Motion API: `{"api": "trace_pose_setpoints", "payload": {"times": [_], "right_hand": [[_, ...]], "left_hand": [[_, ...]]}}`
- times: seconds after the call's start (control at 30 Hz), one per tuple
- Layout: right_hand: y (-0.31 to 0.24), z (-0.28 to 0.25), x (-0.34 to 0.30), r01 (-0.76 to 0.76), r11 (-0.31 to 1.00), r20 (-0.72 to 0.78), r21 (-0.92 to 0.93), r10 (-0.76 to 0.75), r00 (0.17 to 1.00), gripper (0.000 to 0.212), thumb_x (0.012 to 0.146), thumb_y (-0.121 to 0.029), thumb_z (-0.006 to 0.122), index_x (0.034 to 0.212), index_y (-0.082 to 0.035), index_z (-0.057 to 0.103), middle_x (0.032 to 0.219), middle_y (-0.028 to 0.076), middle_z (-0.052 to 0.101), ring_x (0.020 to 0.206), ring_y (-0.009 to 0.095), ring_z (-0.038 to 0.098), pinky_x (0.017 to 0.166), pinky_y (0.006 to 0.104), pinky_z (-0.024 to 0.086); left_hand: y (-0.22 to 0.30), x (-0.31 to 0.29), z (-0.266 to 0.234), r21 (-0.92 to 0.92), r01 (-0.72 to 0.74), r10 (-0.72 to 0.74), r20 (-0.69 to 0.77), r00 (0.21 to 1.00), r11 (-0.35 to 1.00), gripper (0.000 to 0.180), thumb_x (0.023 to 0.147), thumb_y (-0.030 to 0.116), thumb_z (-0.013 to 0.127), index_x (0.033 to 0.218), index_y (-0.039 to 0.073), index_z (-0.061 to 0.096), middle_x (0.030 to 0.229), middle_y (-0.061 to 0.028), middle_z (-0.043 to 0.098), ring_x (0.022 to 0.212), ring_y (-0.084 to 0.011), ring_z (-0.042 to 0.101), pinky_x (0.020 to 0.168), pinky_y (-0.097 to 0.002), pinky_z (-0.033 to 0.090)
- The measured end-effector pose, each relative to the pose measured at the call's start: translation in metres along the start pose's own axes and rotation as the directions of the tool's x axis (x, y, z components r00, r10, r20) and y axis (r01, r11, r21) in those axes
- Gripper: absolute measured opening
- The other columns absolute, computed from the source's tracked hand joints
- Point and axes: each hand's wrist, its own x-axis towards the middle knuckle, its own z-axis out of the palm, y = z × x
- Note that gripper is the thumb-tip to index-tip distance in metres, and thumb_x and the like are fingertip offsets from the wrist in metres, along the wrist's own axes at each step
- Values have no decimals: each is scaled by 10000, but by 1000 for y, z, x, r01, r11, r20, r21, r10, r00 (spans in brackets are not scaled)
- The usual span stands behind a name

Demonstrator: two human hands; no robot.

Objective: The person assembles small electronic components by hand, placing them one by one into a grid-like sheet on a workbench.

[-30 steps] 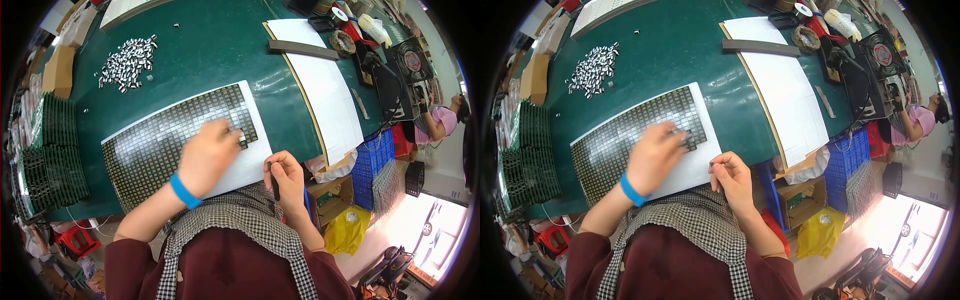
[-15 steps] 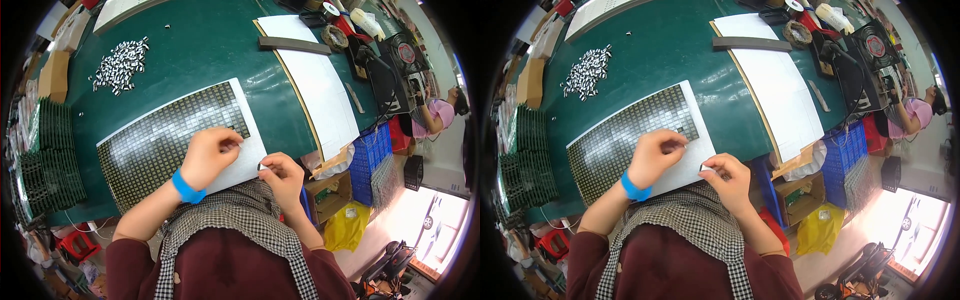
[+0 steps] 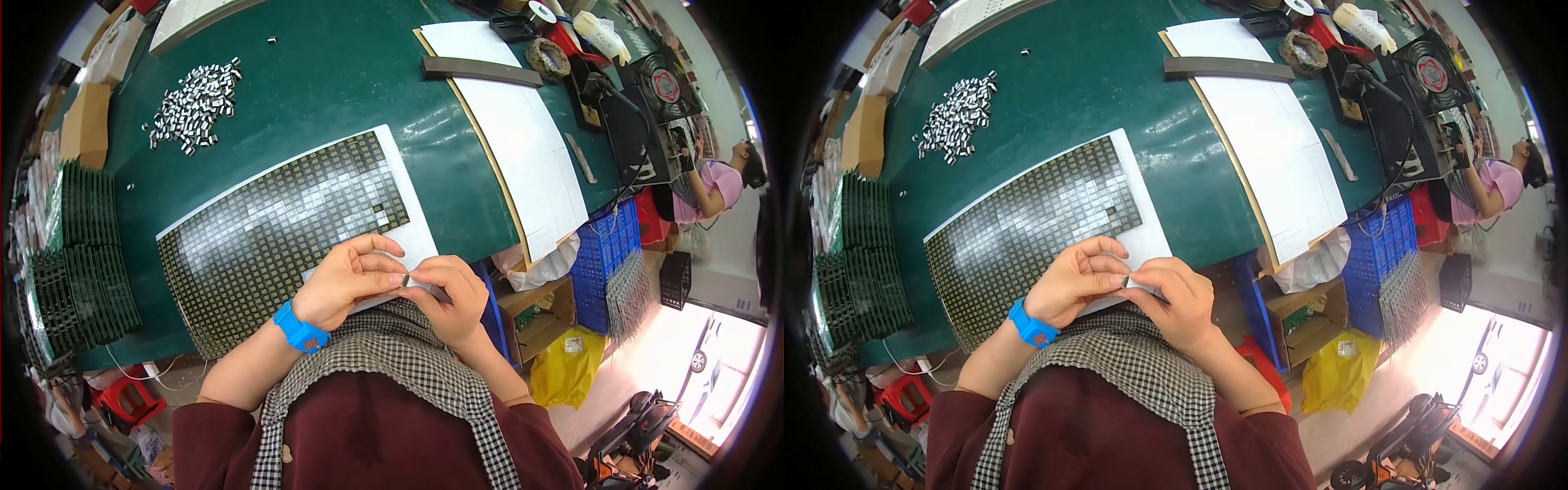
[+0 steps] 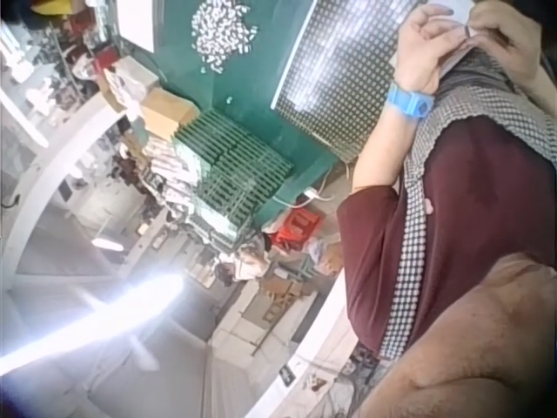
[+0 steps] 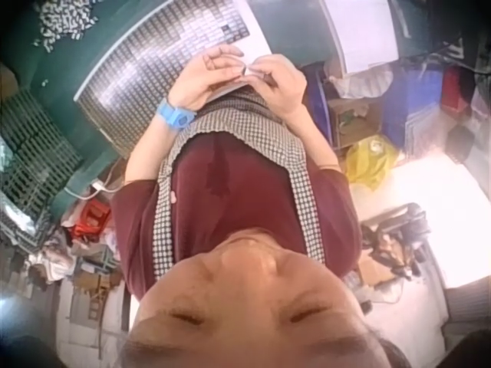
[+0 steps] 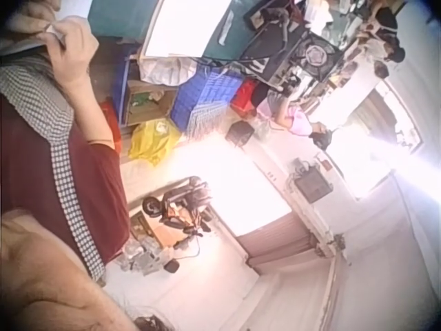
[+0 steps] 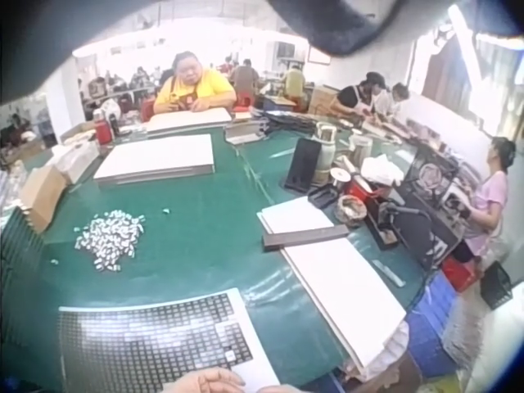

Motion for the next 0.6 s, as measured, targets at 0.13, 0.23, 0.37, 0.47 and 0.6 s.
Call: {"api": "trace_pose_setpoints", "payload": {"times": [0.13, 0.23, 0.37, 0.47, 0.6], "right_hand": [[0, 0, -2, 39, 997, 70, -62, -35, 997, 220, 644, -100, 770, 797, -40, 624, 762, 63, 612, 598, 163, 588, 468, 247, 454], [1, 0, -1, 13, 1000, 99, 5, -14, 995, 196, 648, -80, 765, 788, -42, 633, 773, 48, 618, 597, 139, 585, 484, 233, 454], [3, -2, -2, -232, 949, 125, 213, 209, 970, 172, 681, -32, 734, 817, -15, 632, 798, 42, 618, 593, 87, 570, 515, 185, 430], [3, 0, -6, -512, 728, 126, 456, 517, 847, 140, 727, -8, 695, 843, 14, 621, 821, 63, 600, 628, 92, 583, 532, 177, 446], [4, -4, -6, -580, 656, 149, 483, 591, 792, 123, 757, 19, 662, 868, 35, 612, 843, 65, 578, 659, 94, 597, 561, 180, 477]], "left_hand": [[-1, -1, -7, 43, -26, 26, 7, 1000, 999, 260, 806, -29, 608, 1042, 1, 501, 886, -87, 636, 816, -137, 625, 738, -238, 520], [12, -5, -8, 123, -21, 21, 5, 1000, 992, 229, 789, -25, 620, 1004, -15, 542, 878, -88, 639, 802, -140, 622, 744, -249, 509], [55, -5, -20, 418, -245, 298, -66, 952, 875, 132, 795, -8, 603, 927, -9, 608, 857, -79, 645, 749, -150, 616, 714, -266, 499], [80, 1, -36, 811, -264, 655, -183, 733, 522, 188, 785, 9, 599, 973, -1, 610, 958, -108, 622, 862, -215, 600, 783, -311, 478], [49, 10, -14, 919, -98, 676, 350, 649, -381, 276, 722, 52, 622, 994, 25, 586, 1072, -154, 518, 1005, -332, 493, 880, -405, 406]]}}
